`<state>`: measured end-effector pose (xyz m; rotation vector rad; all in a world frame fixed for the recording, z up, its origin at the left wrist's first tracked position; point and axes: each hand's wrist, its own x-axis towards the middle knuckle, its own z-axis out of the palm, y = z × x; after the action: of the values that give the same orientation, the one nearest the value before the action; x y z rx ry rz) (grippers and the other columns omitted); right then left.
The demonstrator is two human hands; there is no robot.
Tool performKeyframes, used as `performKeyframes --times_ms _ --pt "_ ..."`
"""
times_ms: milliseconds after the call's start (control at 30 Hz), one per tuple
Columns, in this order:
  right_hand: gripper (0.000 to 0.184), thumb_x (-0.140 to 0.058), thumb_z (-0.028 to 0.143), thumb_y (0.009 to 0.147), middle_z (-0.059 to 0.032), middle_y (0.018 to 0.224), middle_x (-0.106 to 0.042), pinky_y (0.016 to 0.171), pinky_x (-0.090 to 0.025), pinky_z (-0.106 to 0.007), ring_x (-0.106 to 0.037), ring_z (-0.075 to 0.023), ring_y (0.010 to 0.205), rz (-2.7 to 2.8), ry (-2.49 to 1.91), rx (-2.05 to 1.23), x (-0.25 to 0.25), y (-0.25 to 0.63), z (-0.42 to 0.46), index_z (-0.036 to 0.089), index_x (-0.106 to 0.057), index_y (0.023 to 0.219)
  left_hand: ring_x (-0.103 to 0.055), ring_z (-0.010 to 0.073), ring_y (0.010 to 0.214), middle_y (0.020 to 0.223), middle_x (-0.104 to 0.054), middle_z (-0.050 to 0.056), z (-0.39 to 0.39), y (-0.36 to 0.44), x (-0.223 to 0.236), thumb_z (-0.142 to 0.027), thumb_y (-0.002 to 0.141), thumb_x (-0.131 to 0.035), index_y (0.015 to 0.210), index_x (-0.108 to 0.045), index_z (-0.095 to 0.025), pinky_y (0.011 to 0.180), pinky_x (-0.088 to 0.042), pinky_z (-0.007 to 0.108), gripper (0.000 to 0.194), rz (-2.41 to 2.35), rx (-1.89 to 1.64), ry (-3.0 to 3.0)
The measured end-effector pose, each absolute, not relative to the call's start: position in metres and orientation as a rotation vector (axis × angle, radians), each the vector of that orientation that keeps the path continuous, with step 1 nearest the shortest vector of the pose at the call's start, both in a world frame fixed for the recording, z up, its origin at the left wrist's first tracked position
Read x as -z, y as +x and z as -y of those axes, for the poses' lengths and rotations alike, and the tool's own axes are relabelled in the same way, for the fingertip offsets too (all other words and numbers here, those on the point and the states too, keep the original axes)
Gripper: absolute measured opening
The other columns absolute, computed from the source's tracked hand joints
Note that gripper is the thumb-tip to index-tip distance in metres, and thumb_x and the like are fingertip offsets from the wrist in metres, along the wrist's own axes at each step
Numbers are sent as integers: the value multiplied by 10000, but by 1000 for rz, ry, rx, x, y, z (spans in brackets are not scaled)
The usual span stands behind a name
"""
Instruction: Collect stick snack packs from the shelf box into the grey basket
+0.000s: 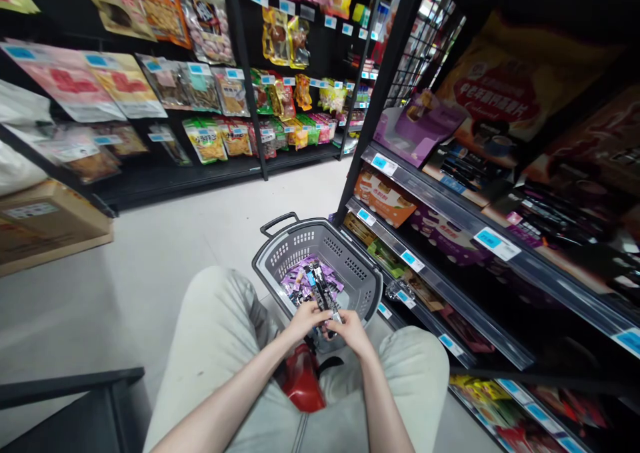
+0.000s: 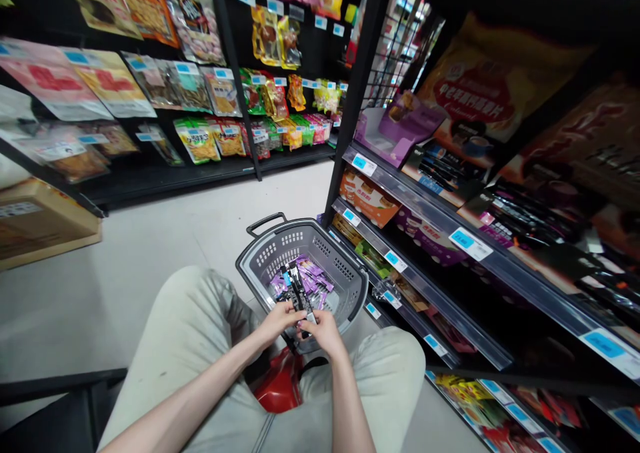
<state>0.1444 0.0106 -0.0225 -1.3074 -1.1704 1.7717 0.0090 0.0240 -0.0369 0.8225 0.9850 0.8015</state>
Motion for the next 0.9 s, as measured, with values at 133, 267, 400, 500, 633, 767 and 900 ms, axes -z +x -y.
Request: performKeyframes --times_ms 133,267,400,500,633,767,900 --pt "224 -631 369 581 30 517 -579 488 -447 -259 -531 -121 458 1174 -1323 -1755 22 139 -12 151 -592 612 -481 107 383 459 -518 -24 -23 10 36 -413 569 -627 587 -494 -130 429 -394 246 313 -951 -817 769" --pt "297 -596 430 613 -3 575 -605 523 -455 -282 -549 -132 482 1049 -1298 -1896 24 140 -12 142 -608 685 -483 102 418 480 -531 -18 -25 8 38 -420 569 -629 594 -516 -122 463 -390 236 319 -1003 -863 767" --pt "410 -475 479 717 -74 694 -633 599 -451 -295 -582 -143 571 747 -1082 -2164 25 145 -8 116 -595 864 -517 109 551 639 -589 28 -27 7 35 -410 598 -621 734 -580 -102 549 -398 227 339 -935 -926 761" --pt "317 -520 408 724 -63 718 -630 617 -443 -275 -576 -130 620 553 -964 -2213 27 148 -7 140 -589 877 -514 111 554 681 -590 41 -25 8 31 -413 613 -615 840 -575 -107 546 -392 232 384 -816 -885 722" --pt "218 -637 292 641 -13 692 -617 564 -430 -231 -546 -104 581 518 -1014 -2078 33 148 -9 182 -598 825 -529 127 684 807 -572 41 -21 11 27 -370 634 -616 913 -543 -158 627 -412 256 358 -709 -926 618" --pt "249 -662 321 587 31 621 -588 410 -366 -190 -496 -93 473 771 -1238 -1788 40 144 -15 203 -574 787 -527 133 767 852 -558 33 -22 11 29 -309 631 -625 930 -536 -175 675 -416 264 339 -707 -993 534" --pt "281 -708 301 499 10 616 -606 489 -428 -229 -542 -133 537 1092 -1317 -1643 46 140 -19 170 -581 713 -530 119 601 691 -586 30 -28 9 38 -333 554 -674 823 -561 -130 551 -389 218 355 -923 -996 625"
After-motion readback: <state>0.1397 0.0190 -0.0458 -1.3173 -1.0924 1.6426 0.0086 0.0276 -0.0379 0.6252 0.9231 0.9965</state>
